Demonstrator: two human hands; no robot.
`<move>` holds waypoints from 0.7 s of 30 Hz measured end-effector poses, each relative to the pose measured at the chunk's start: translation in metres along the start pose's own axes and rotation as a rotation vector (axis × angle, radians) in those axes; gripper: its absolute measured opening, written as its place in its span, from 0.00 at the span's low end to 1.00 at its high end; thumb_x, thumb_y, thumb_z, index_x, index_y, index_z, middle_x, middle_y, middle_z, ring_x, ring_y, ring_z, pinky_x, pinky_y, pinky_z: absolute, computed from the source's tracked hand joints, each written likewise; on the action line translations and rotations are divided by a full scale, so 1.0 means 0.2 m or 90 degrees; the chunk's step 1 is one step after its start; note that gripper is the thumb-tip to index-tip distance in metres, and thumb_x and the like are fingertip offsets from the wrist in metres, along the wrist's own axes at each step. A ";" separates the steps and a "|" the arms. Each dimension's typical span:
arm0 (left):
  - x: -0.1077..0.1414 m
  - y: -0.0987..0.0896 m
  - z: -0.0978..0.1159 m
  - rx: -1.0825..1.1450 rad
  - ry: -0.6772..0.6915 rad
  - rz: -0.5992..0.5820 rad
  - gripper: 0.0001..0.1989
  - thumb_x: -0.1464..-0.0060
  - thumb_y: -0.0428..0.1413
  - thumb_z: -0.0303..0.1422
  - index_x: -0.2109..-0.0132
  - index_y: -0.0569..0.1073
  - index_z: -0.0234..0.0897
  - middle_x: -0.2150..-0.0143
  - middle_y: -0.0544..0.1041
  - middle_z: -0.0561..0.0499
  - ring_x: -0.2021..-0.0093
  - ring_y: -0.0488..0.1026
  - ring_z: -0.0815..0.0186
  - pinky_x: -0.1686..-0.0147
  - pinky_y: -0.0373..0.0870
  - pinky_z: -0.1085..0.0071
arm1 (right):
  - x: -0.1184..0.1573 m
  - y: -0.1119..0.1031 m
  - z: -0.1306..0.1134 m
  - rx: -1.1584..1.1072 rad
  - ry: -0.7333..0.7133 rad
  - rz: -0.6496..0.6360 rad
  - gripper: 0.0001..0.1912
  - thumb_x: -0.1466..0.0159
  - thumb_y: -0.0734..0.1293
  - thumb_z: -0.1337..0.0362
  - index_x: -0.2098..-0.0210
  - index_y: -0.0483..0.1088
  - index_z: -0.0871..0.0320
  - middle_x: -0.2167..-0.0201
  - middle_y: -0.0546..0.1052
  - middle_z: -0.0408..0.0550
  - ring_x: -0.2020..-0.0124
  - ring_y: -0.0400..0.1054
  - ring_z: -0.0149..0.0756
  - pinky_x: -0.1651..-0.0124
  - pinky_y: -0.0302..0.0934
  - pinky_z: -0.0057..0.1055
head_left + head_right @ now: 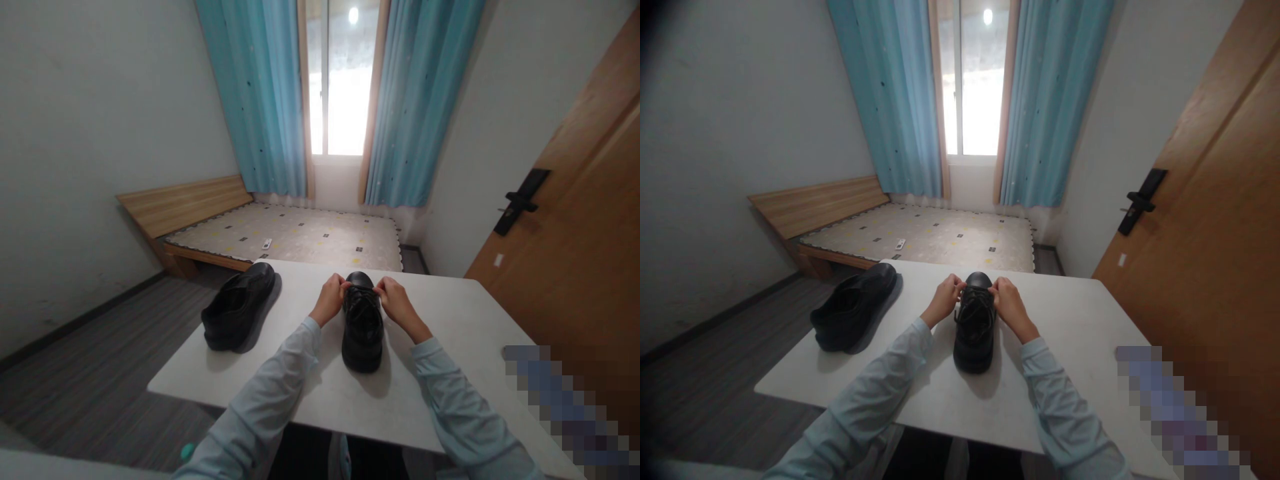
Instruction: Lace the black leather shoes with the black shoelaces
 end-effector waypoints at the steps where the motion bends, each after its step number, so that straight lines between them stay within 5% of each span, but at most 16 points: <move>1: 0.00 0.00 0.00 -0.003 -0.002 -0.001 0.08 0.44 0.50 0.31 0.71 0.62 0.37 0.75 0.68 0.54 0.74 0.68 0.69 0.72 0.68 0.72 | 0.00 0.00 0.00 -0.008 0.011 -0.003 0.08 0.43 0.61 0.67 0.78 0.59 0.55 0.77 0.69 0.45 0.73 0.63 0.34 0.68 0.56 0.31; 21: 0.01 -0.01 -0.01 0.052 -0.027 0.001 0.08 0.49 0.56 0.35 0.70 0.67 0.35 0.76 0.70 0.55 0.76 0.68 0.72 0.78 0.66 0.77 | 0.02 0.01 0.06 -0.129 0.132 0.005 0.08 0.48 0.65 0.59 0.78 0.67 0.57 0.81 0.73 0.44 0.80 0.66 0.34 0.74 0.58 0.30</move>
Point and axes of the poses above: each hand's wrist, its own x-axis away from the middle knuckle, its own y-axis out of the palm, z = x × y, the point moved 3 cm from there along -x, towards the middle knuckle
